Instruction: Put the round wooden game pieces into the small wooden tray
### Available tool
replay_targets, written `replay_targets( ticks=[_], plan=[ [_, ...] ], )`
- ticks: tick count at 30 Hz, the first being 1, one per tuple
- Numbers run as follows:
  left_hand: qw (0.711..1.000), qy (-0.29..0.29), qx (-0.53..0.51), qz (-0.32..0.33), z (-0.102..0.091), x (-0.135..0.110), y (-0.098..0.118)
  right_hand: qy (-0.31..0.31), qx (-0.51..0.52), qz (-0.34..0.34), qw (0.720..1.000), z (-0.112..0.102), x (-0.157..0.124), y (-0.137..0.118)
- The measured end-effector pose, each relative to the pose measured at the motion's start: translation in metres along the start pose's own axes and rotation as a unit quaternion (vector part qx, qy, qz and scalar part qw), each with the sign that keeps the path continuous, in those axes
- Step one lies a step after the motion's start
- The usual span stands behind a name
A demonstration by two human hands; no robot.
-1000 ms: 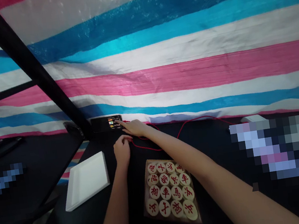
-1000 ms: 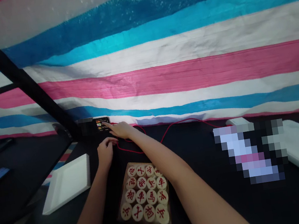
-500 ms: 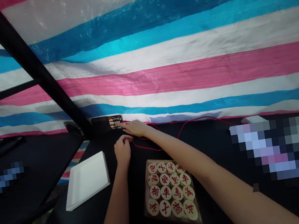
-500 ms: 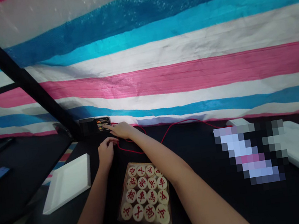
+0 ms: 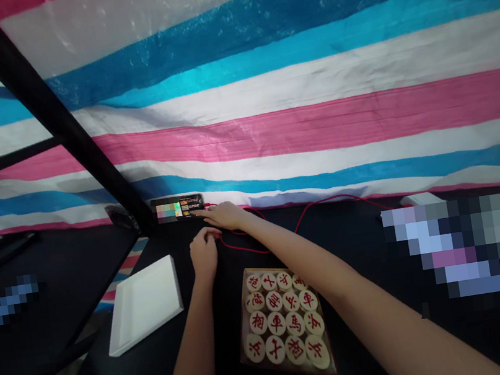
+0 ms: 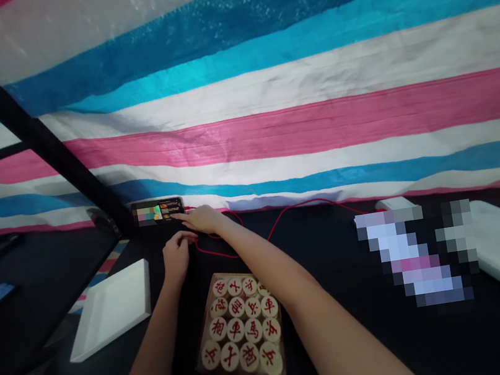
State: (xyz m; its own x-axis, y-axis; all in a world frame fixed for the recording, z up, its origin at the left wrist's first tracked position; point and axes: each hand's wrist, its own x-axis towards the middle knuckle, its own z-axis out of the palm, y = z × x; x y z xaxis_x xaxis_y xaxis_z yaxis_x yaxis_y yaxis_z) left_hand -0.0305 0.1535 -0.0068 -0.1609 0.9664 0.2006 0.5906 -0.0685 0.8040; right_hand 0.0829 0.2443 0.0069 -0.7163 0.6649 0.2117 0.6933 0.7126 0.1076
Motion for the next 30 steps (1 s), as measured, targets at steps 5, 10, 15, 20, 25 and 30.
replay_targets(
  ticks=[5, 10, 15, 20, 25, 30],
  plan=[
    [1.000, -0.002, 0.001, -0.002, 0.0001, 0.0006, -0.0008, -0.011, 0.001, 0.008, 1.000, -0.0001, 0.0006, -0.0001],
    [1.000, -0.002, 0.005, 0.002, -0.0004, 0.0003, -0.0007, -0.006, 0.001, 0.013, 1.000, -0.0015, 0.0001, -0.0015],
    [1.000, -0.002, 0.010, 0.001, -0.0002, 0.0009, -0.0014, 0.000, 0.006, 0.021, 1.000, -0.0020, -0.0004, -0.0024],
    [1.000, -0.004, 0.007, 0.001, 0.0003, 0.0013, -0.0022, 0.005, 0.002, 0.001, 1.000, -0.0022, -0.0011, -0.0012],
    [1.000, -0.005, 0.005, 0.002, -0.0002, 0.0005, -0.0007, 0.000, 0.002, 0.007, 1.000, -0.0011, -0.0007, -0.0006],
    [1.000, -0.002, 0.019, -0.007, -0.0012, -0.0009, 0.0025, 0.001, 0.014, 0.021, 1.000, -0.0018, -0.0006, -0.0021]
  ],
)
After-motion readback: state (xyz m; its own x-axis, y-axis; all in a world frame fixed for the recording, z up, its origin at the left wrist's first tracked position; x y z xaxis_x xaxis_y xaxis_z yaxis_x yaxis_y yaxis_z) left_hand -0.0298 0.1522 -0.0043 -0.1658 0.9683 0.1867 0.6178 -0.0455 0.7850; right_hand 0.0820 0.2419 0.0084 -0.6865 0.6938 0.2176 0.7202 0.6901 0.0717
